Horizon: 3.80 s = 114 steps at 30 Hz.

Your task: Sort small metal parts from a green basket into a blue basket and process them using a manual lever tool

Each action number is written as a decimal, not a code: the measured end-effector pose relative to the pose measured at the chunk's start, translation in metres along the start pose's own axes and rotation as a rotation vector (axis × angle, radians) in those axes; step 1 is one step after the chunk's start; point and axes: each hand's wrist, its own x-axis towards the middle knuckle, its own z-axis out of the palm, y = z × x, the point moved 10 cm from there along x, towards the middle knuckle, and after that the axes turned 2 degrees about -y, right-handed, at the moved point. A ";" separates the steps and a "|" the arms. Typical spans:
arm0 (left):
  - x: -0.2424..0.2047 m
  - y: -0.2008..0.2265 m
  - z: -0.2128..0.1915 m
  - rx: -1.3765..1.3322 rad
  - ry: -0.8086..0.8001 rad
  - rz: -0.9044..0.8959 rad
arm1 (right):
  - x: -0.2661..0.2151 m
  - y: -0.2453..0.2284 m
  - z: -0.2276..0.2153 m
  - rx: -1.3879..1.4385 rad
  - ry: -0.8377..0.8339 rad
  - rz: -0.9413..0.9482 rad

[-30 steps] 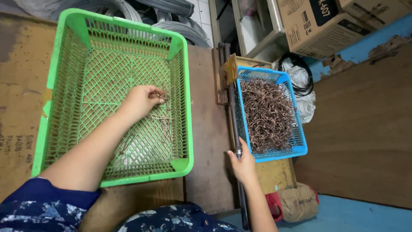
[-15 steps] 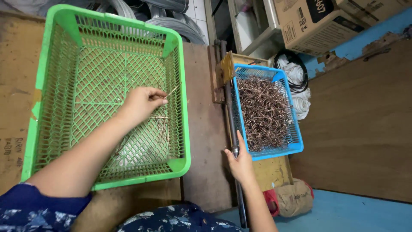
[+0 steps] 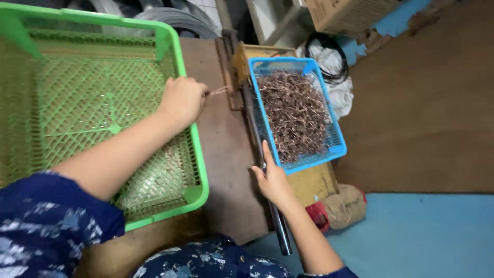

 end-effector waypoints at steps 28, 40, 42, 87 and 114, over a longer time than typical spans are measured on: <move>0.093 0.055 0.035 -0.085 -0.134 0.097 | -0.022 -0.051 -0.068 -0.118 -0.184 0.120; 0.099 0.042 0.037 -0.268 -0.194 -0.023 | -0.023 -0.043 -0.048 -0.038 -0.174 0.114; 0.100 0.043 0.037 -0.298 -0.196 -0.032 | -0.023 -0.046 -0.051 -0.025 -0.170 0.106; -0.001 0.286 0.048 -0.199 0.132 0.595 | 0.021 -0.005 0.001 -0.342 0.044 0.005; 0.002 0.285 0.066 -0.195 0.071 0.574 | 0.033 0.001 0.012 -0.337 0.074 -0.049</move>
